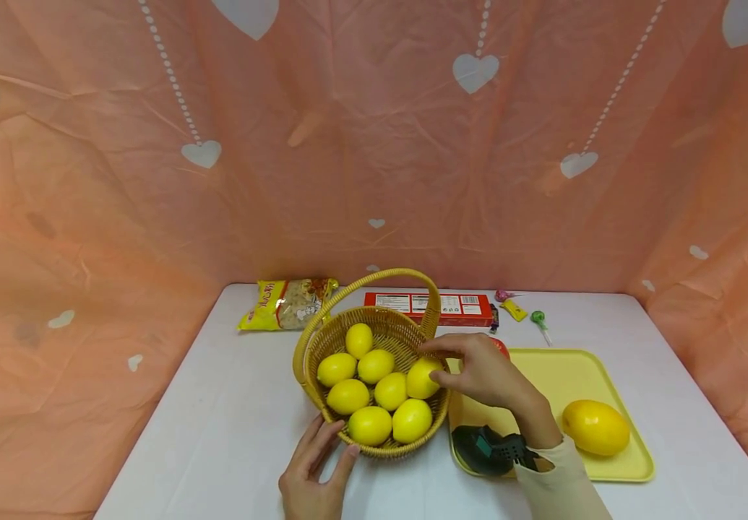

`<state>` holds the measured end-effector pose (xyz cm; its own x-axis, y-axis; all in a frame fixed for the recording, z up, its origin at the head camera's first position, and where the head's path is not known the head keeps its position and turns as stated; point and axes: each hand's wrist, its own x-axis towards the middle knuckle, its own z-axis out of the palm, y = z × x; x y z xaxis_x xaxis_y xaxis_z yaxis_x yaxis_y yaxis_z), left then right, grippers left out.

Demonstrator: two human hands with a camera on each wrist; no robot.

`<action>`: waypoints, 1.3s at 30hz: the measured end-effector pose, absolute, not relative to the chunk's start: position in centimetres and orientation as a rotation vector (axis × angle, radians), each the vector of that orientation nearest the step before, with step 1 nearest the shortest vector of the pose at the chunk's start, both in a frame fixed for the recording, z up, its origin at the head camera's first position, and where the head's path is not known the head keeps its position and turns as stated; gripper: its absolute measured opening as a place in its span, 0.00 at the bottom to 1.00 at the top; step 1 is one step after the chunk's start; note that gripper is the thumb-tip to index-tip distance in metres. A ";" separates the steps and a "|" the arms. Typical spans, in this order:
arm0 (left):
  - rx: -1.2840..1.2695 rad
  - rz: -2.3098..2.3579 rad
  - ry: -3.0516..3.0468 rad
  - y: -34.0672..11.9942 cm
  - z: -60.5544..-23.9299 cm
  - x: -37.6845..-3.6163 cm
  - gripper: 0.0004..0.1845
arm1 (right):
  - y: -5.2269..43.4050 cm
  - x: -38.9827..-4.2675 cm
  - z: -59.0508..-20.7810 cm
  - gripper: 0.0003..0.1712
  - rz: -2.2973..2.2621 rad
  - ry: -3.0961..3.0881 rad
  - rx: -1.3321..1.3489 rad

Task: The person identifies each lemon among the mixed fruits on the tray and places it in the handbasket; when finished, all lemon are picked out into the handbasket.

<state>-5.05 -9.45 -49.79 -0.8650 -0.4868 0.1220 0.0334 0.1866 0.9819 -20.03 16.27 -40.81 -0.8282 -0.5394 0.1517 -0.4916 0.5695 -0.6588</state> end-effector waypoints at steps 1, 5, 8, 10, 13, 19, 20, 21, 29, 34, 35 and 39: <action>0.426 -1.722 -2.062 -9.5 -49.8 -5.1 0.19 | 16.3 -20.0 -40.8 0.23 -1.108 2.721 -0.896; 0.432 -1.724 -2.065 -9.5 -49.8 -5.1 0.19 | 16.2 -20.0 -40.8 0.21 -1.098 2.722 -0.899; 0.433 -1.718 -2.063 -9.4 -49.8 -5.1 0.19 | 16.1 -20.0 -40.8 0.20 -1.109 2.730 -0.891; 0.429 -1.714 -2.061 -9.5 -49.8 -5.1 0.19 | 16.0 -19.9 -40.9 0.19 -1.114 2.743 -0.877; 0.428 -1.708 -2.055 -9.5 -49.8 -5.0 0.20 | 15.5 -20.0 -41.3 0.19 -1.085 2.771 -0.854; 0.434 -1.719 -2.062 -9.5 -49.8 -5.0 0.20 | 13.9 -20.2 -42.1 0.22 -0.980 2.772 -0.847; 0.432 -1.722 -2.062 -9.5 -49.8 -5.0 0.20 | 13.7 -20.2 -42.2 0.23 -0.978 2.770 -0.845; 0.430 -1.723 -2.062 -9.5 -49.8 -5.1 0.20 | 13.6 -20.1 -42.2 0.23 -0.980 2.775 -0.853; 0.433 -1.735 -2.066 -9.5 -49.9 -5.1 0.20 | 13.6 -20.1 -42.1 0.24 -0.987 2.829 -0.891; 0.439 -1.740 -2.068 -9.5 -49.8 -5.0 0.20 | 13.5 -20.2 -42.5 0.23 -0.908 2.890 -0.934; 0.436 -1.729 -2.075 -9.5 -49.7 -5.0 0.21 | 13.5 -20.1 -42.4 0.22 -0.915 2.890 -0.938; 0.380 -1.646 -2.100 -9.8 -49.4 -4.6 0.20 | 14.3 -19.7 -41.4 0.21 -1.005 2.903 -0.937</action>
